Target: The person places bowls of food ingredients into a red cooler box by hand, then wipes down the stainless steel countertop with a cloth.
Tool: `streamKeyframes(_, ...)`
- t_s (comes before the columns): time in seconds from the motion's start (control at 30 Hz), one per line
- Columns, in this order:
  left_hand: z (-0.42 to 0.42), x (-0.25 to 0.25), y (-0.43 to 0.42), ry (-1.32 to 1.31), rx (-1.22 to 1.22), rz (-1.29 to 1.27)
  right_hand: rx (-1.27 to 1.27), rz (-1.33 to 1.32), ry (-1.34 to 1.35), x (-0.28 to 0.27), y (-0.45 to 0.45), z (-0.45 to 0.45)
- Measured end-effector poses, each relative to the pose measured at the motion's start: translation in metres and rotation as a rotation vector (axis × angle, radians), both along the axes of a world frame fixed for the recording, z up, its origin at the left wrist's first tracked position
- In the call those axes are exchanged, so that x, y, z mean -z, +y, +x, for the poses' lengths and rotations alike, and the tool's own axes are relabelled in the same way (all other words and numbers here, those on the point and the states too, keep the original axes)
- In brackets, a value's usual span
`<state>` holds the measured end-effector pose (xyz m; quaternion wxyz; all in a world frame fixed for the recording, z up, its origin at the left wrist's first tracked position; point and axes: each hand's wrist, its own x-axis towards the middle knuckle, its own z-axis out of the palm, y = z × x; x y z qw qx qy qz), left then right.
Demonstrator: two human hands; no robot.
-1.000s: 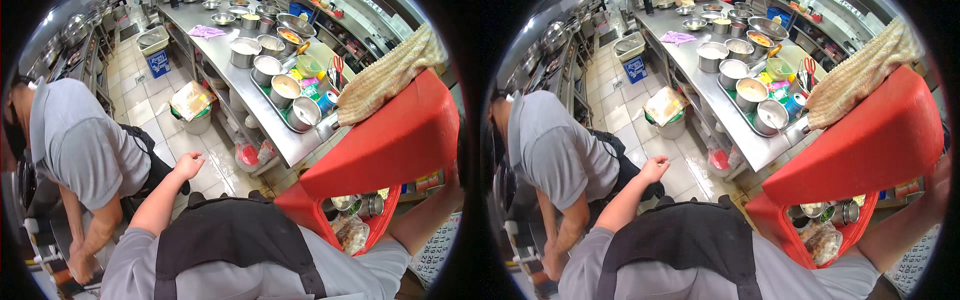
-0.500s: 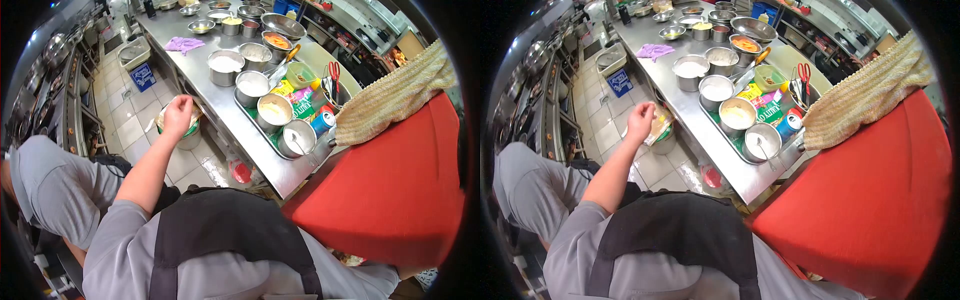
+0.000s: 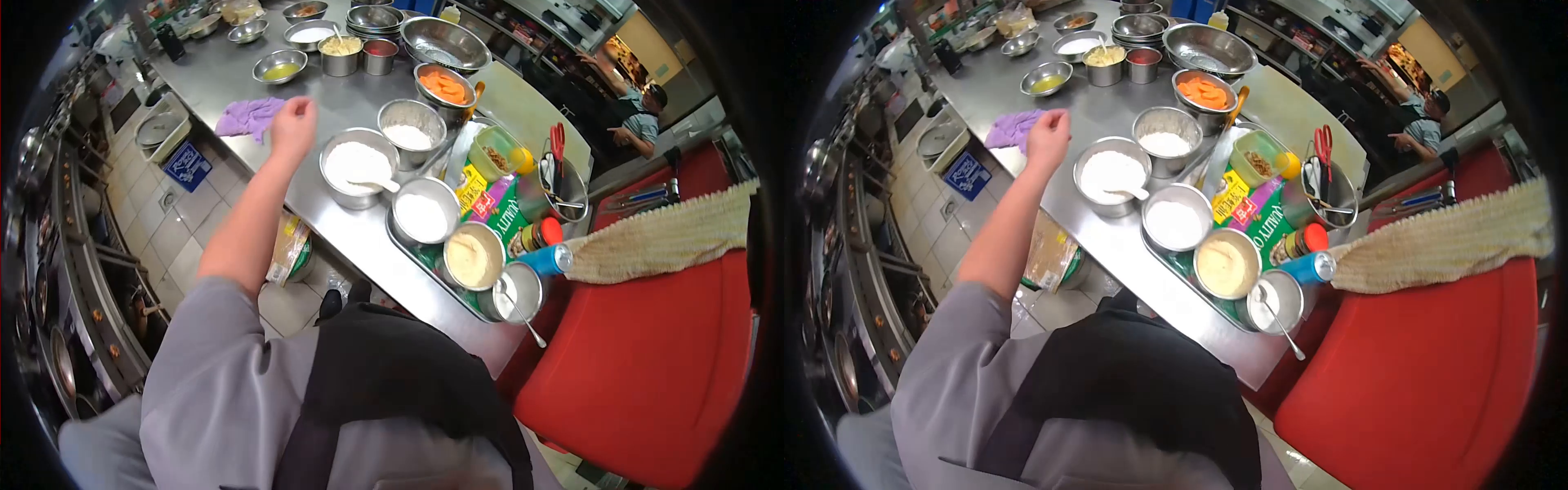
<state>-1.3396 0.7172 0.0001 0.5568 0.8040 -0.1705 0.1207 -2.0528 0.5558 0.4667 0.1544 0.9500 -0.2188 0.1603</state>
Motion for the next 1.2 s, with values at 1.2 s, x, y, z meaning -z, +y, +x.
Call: streamKeyframes(1.2,0.131,-0.010,-0.180,-0.066,0.042,0.485,0.504,0.016,-0.462,0.038,0.039,0.101)
